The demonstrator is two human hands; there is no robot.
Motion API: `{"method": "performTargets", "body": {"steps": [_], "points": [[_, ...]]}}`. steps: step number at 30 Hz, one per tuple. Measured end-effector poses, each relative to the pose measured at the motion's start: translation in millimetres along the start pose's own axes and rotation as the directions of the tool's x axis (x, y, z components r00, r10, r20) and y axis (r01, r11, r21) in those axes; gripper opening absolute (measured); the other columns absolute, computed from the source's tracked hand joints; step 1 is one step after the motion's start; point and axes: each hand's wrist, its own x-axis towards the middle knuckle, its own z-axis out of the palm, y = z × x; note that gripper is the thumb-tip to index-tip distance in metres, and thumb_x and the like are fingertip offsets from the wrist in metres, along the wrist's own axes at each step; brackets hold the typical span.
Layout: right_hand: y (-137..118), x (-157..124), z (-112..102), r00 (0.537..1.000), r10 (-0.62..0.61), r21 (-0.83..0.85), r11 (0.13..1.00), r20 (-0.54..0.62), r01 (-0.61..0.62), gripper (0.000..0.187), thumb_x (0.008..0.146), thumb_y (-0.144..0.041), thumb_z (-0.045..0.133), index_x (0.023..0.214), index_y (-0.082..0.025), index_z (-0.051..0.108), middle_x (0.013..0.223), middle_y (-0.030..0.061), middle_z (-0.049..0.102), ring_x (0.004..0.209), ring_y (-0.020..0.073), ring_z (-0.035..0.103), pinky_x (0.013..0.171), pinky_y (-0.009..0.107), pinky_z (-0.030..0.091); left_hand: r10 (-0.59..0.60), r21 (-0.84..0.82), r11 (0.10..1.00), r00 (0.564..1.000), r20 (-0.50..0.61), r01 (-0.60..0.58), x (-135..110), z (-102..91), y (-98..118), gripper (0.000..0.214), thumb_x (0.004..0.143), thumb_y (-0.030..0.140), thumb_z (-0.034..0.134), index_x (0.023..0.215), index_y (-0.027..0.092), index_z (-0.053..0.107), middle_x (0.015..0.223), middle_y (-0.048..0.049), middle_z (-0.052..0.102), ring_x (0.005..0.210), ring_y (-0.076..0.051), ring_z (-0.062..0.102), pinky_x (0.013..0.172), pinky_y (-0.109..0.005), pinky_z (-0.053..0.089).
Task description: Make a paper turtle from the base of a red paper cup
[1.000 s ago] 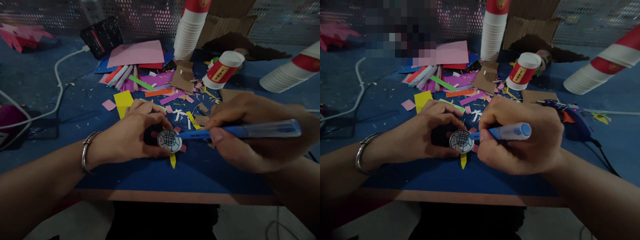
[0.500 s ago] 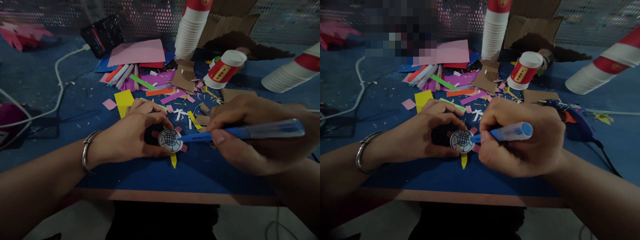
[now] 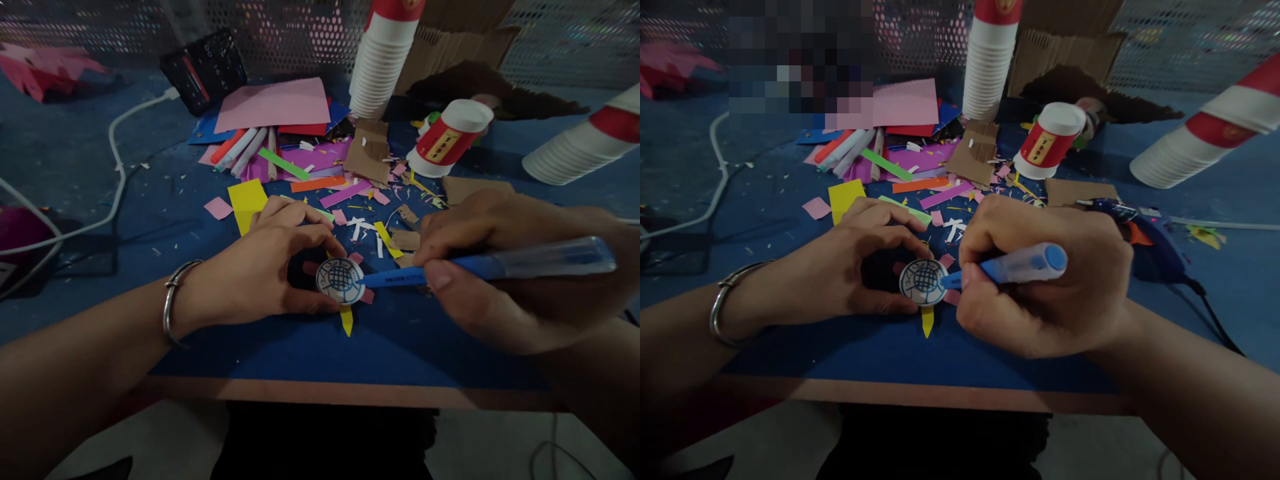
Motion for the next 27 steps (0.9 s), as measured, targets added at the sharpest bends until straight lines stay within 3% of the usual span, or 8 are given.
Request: {"method": "performTargets", "body": {"steps": [9, 13, 27], "points": [[-0.8, 1.0, -1.7, 0.997, -0.017, 0.074, 0.997, 0.078, 0.012, 0.016, 0.085, -0.012, 0.057, 0.08, -0.028, 0.056, 0.066, -0.0088, 0.065, 0.051, 0.0088, 0.065, 0.042, 0.024, 0.046, 0.032, 0.001, 0.999, 0.999, 0.009, -0.032, 0.0, -1.1, -2.0, 0.047, 0.081, 0.055, 0.095, 0.12, 0.03, 0.082, 0.143, -0.0093, 0.064, 0.139, -0.039, 0.051, 0.118, -0.059, 0.043], [0.3, 3.6, -1.3, 0.999, -0.015, 0.107, 0.994, 0.039, 0.011, 0.016, 0.083, -0.011, 0.059, 0.079, -0.027, 0.058, 0.066, -0.0072, 0.066, 0.052, 0.0099, 0.067, 0.042, 0.024, 0.046, 0.029, -0.013, 1.0, 1.0, -0.013, -0.029, 0.2, -0.2, -1.8, 0.047, 0.079, 0.058, 0.096, 0.116, 0.031, 0.083, 0.139, -0.0082, 0.066, 0.137, -0.038, 0.053, 0.117, -0.056, 0.045], [-3.7, 8.3, -1.6, 0.999, 0.016, 0.208, 0.978, 0.036, -0.023, 0.019, 0.079, -0.005, 0.06, 0.076, -0.023, 0.06, 0.06, -0.0077, 0.064, 0.041, 0.0077, 0.058, 0.036, 0.023, 0.043, 0.027, -0.015, 1.0, 1.0, -0.015, -0.027, -0.3, 0.3, 0.2, 0.048, 0.079, 0.053, 0.097, 0.117, 0.027, 0.083, 0.138, -0.0109, 0.067, 0.137, -0.038, 0.051, 0.118, -0.057, 0.044]]}}
